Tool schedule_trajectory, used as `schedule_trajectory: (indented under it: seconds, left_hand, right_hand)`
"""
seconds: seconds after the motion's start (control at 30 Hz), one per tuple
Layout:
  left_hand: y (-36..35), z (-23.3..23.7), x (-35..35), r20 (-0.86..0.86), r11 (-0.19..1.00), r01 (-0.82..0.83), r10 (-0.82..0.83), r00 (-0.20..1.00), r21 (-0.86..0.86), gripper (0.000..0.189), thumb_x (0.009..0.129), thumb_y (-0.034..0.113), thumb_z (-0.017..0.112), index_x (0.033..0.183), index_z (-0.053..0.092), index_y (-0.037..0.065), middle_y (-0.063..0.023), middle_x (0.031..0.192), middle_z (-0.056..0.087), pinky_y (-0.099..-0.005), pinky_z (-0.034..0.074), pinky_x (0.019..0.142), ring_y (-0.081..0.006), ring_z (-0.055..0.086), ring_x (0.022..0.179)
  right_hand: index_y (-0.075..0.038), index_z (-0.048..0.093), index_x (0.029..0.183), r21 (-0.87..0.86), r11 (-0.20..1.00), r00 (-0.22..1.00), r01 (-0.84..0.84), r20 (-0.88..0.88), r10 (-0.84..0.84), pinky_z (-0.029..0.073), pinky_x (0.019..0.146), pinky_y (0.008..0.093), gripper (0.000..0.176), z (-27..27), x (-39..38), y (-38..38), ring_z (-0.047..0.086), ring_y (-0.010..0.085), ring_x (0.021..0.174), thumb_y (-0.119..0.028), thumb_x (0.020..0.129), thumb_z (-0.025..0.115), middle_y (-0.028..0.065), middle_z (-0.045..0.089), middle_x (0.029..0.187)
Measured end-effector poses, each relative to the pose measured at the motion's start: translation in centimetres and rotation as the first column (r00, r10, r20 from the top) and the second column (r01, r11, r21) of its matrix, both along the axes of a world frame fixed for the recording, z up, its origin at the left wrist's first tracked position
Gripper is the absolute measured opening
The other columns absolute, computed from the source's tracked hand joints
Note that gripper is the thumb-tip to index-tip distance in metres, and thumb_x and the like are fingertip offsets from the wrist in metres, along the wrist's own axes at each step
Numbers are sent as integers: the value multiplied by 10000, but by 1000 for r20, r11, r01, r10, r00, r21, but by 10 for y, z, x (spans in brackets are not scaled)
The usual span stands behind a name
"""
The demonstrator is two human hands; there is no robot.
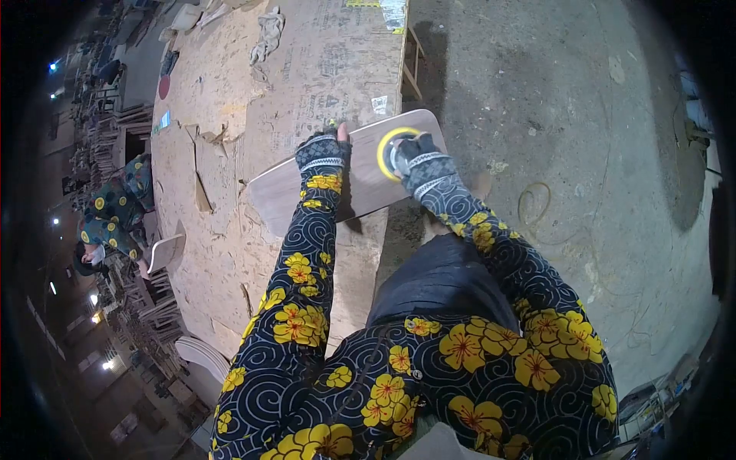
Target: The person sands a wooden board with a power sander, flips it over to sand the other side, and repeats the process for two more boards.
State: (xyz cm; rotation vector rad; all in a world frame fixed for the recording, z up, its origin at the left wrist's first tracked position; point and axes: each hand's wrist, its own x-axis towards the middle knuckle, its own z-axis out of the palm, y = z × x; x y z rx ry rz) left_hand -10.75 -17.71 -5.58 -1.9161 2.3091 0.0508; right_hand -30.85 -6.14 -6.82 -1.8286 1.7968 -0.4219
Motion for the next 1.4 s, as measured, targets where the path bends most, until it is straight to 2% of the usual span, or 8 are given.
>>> schedule_trajectory:
  seconds: [0.17,0.4,0.43,0.53,0.67,0.83,1.03,1.4]
  left_hand:
    - [0,3,1,15,999,-7,7,1000,47,576,996,512,317,994,732,113,-165,895,724,-476,528,804,-353,692,855]
    - [-2,7,-5,61,992,-68,62,996,104,592,990,540,321,1041,732,118,-183,934,722,-492,519,833,-362,690,891]
    - [-2,6,-5,58,994,-64,59,997,83,593,990,541,321,1032,734,117,-181,930,722,-490,519,829,-360,690,888]
    - [2,4,-2,49,997,-44,41,998,65,599,994,539,316,991,739,115,-172,908,721,-478,523,805,-351,690,869]
    - [-1,5,-4,43,997,-44,41,998,61,621,996,536,313,931,744,94,-177,862,716,-470,524,786,-349,690,834]
    - [1,0,-2,17,999,-18,18,1000,-33,676,996,524,317,808,755,45,-190,784,708,-464,527,760,-352,691,769]
    - [3,-4,0,17,999,-1,1,1000,-35,659,1000,518,318,842,751,48,-184,797,712,-467,524,765,-347,692,782]
    - [1,3,-3,23,1000,0,0,1000,-4,592,996,499,335,917,740,75,-180,821,717,-467,527,752,-347,695,782]
  right_hand:
    - [-118,516,1285,-26,974,974,226,32,-225,544,833,496,577,-9,-15,-6,626,405,1036,-219,761,737,229,516,1245]
    - [-104,503,1319,28,997,997,70,14,-70,534,881,474,618,-7,0,15,629,376,1078,-387,820,733,217,560,1239]
    - [-120,471,1320,20,990,990,142,-8,-142,545,888,472,614,-18,-3,13,650,401,1036,-291,790,731,193,533,1265]
    - [-112,459,1343,387,898,976,209,-19,-219,534,901,471,651,-31,-42,-21,634,398,1071,-342,800,734,196,537,1290]
    - [-127,499,1319,204,880,894,429,42,-446,518,900,493,669,-35,-65,-1,589,434,1104,-364,758,777,240,540,1232]
    - [-176,502,1320,35,973,972,230,47,-231,511,912,499,650,-41,-33,33,590,409,1103,-388,765,765,221,508,1284]
    - [-146,495,1376,276,919,959,281,-108,-261,489,972,472,638,-50,-53,5,573,382,1180,-470,850,649,197,559,1318]
    - [-218,465,1343,133,950,955,283,49,-292,521,896,508,656,-31,-47,14,589,422,1108,-329,775,773,216,450,1299]
